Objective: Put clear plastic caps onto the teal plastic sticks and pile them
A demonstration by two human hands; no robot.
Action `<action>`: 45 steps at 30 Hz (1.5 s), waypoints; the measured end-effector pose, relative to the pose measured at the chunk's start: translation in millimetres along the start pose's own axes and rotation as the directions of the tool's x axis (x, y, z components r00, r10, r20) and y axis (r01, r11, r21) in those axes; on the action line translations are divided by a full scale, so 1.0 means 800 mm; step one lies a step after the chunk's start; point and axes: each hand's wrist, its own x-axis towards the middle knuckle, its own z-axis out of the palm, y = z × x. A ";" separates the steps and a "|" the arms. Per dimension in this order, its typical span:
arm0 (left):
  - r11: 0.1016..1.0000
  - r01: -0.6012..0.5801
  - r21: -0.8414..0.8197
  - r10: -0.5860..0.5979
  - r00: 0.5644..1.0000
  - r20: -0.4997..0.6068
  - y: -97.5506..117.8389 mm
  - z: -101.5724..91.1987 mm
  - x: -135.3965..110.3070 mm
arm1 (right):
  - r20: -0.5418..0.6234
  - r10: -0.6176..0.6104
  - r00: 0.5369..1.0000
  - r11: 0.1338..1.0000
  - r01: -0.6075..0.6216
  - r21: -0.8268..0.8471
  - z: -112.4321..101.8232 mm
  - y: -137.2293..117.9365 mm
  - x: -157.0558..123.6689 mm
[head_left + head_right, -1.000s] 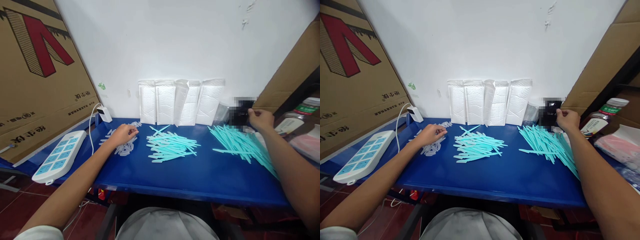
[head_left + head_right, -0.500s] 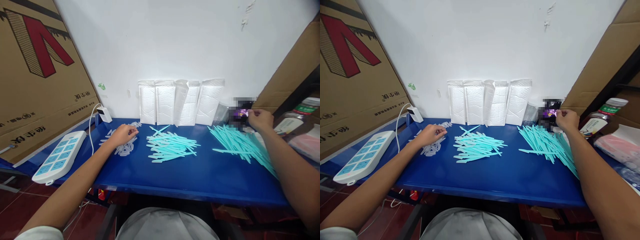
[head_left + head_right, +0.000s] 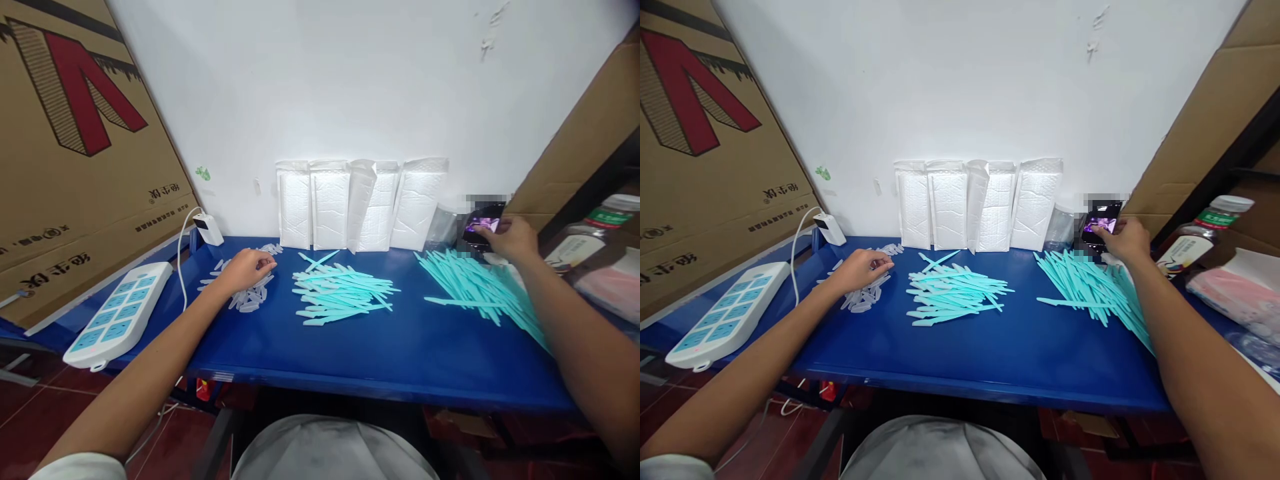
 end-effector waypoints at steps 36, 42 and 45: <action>1.000 -0.007 0.002 0.007 1.000 -0.004 -0.001 0.000 0.000 | 0.017 0.094 0.995 0.995 -0.093 -0.028 -0.017 -0.018 -0.008; 1.000 -0.013 0.002 0.013 1.000 -0.006 -0.003 0.002 0.000 | 0.016 0.074 0.997 0.996 -0.073 -0.055 -0.016 -0.018 -0.009; 1.000 -0.015 -0.003 0.015 1.000 -0.006 -0.003 0.002 0.001 | 0.010 0.085 0.996 0.996 -0.085 -0.034 -0.015 -0.018 -0.009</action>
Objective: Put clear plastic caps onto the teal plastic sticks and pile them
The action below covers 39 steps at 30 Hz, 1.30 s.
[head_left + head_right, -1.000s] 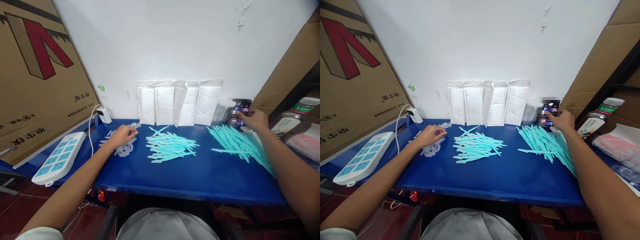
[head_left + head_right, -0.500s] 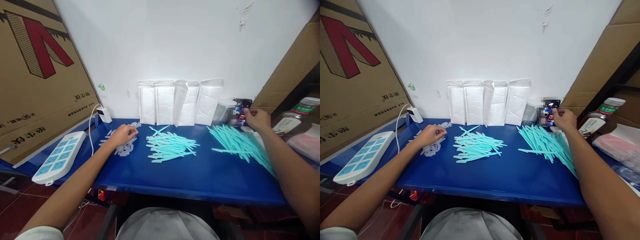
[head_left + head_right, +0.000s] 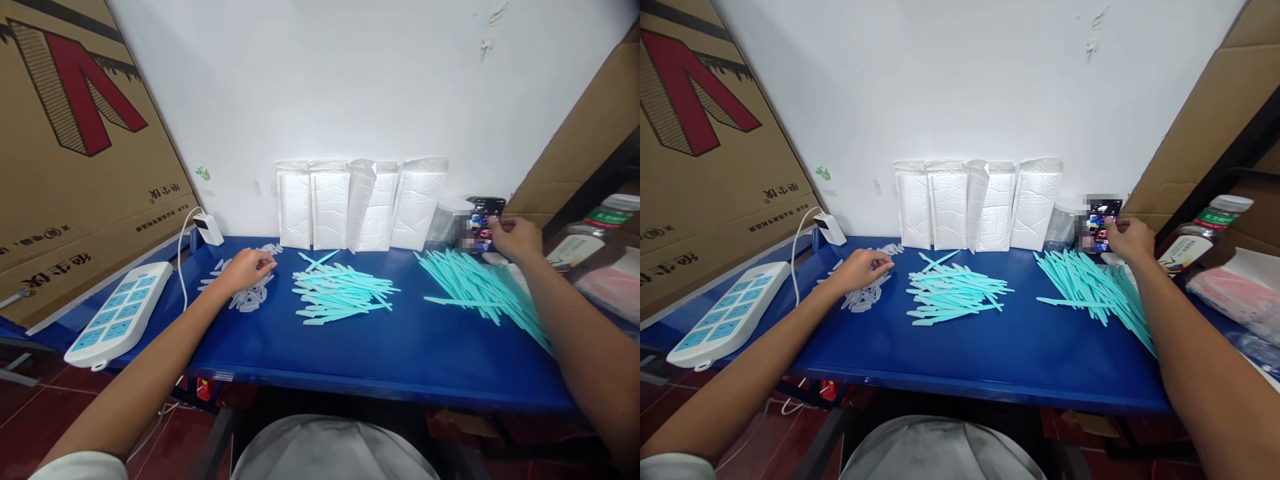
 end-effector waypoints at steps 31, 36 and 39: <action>1.000 0.007 -0.008 -0.007 1.000 0.000 0.003 -0.001 0.000 | -0.009 0.020 1.000 0.999 -0.020 0.043 -0.010 -0.003 -0.003; 1.000 0.008 -0.010 -0.008 1.000 0.001 0.001 0.000 0.000 | -0.028 -0.008 1.000 1.000 0.007 -0.026 -0.019 -0.005 -0.002; 1.000 0.007 -0.006 -0.007 1.000 0.003 0.002 -0.001 -0.001 | -0.077 -0.036 0.996 0.998 0.032 -0.056 -0.021 -0.007 -0.001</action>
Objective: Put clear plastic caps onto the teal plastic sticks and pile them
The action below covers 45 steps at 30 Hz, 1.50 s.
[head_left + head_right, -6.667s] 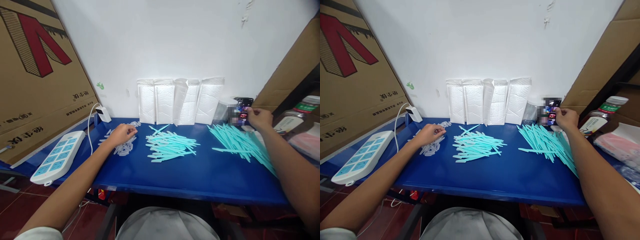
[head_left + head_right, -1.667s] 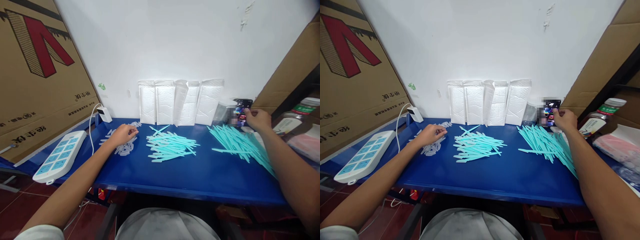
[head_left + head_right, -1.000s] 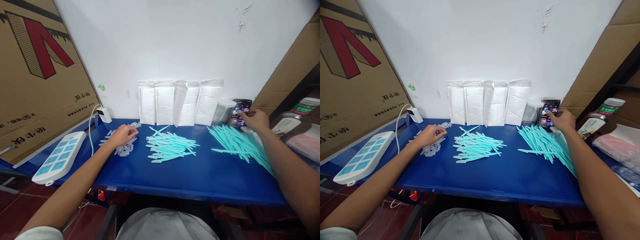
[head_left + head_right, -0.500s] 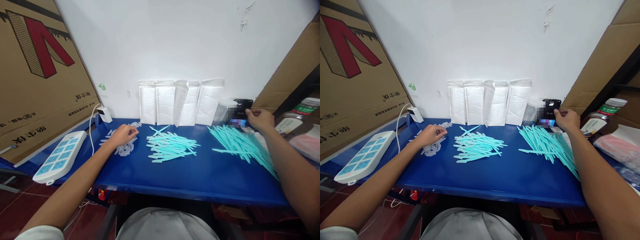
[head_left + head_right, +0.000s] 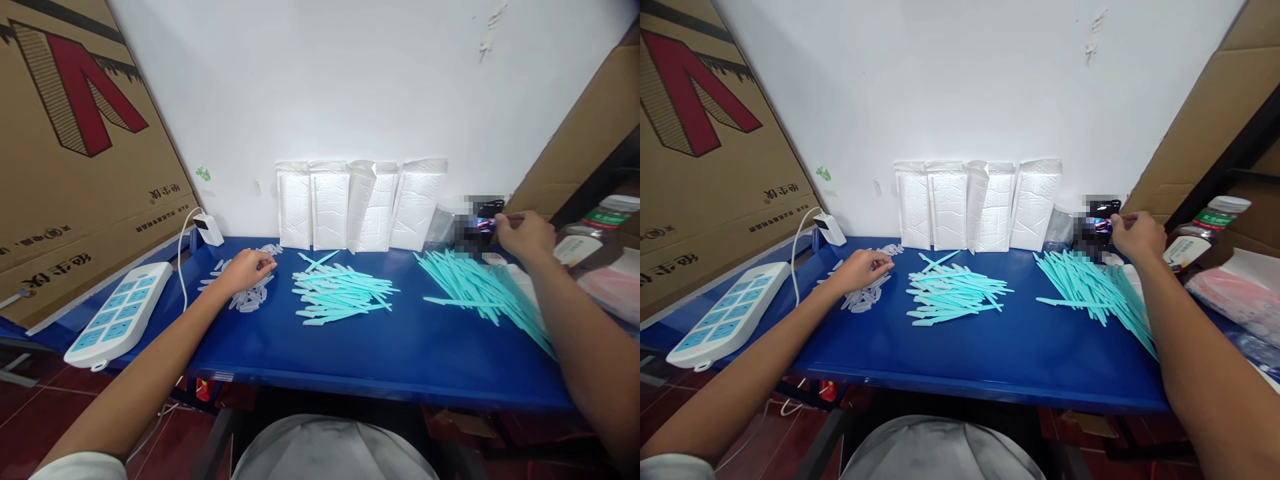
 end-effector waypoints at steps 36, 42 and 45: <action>1.000 -0.013 -0.006 0.013 0.998 -0.058 0.007 0.005 -0.001 | 0.721 -0.534 0.442 0.766 0.615 0.189 -0.109 -0.161 -0.115; 0.997 0.045 -0.059 -0.046 0.999 -0.009 0.007 -0.015 -0.003 | 0.948 -0.279 0.151 0.827 0.540 0.158 -0.126 -0.150 -0.144; 0.989 0.048 -0.139 -0.038 0.996 0.077 0.008 -0.033 -0.006 | 0.947 -0.280 0.157 0.825 0.544 0.154 -0.117 -0.140 -0.152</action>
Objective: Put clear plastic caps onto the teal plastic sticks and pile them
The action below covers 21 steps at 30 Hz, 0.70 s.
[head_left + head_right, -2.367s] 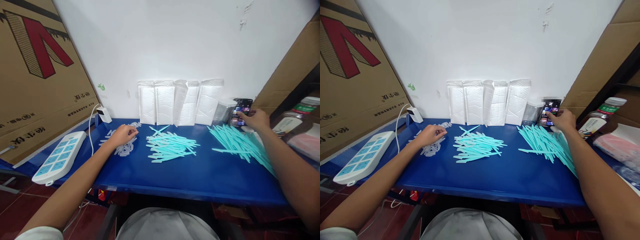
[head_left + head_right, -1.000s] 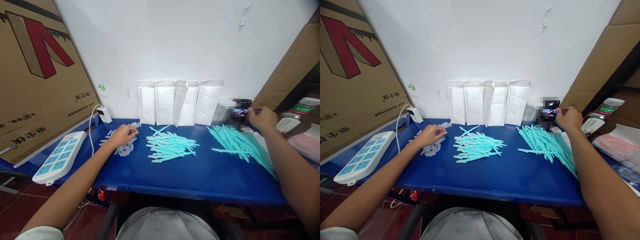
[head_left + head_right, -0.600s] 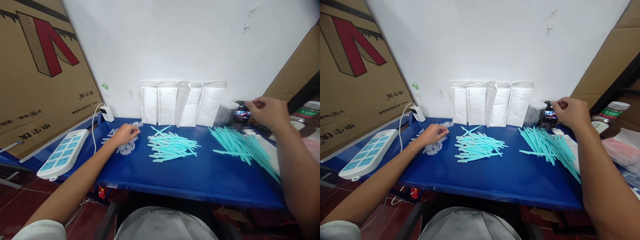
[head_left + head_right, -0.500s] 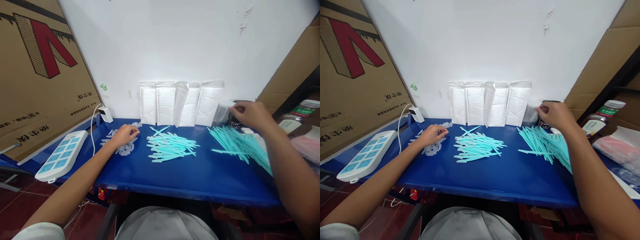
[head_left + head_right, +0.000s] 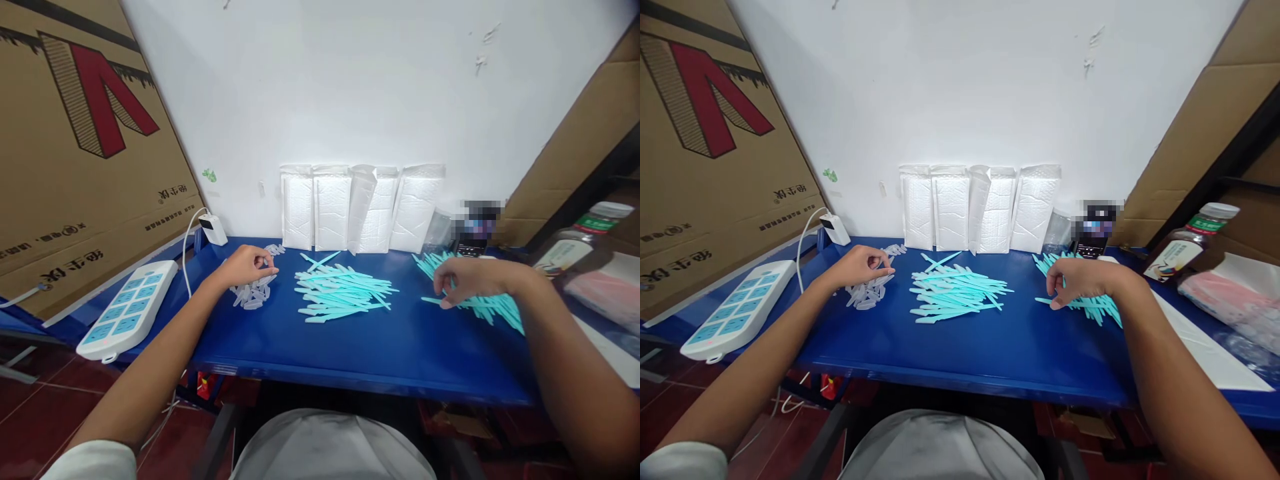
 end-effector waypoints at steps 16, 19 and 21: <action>0.967 0.077 -0.243 0.022 0.924 0.381 0.000 -0.025 -0.012 | 0.026 -0.126 0.992 0.988 0.123 0.095 0.017 0.035 0.037; 0.971 0.086 -0.223 0.020 0.901 0.434 0.000 -0.028 -0.013 | -0.046 -0.155 0.987 0.980 0.160 0.115 0.015 0.031 0.038; 0.973 0.084 -0.213 0.022 0.893 0.450 0.001 -0.026 -0.013 | -0.196 -0.142 0.970 0.981 0.164 0.101 0.015 0.026 0.042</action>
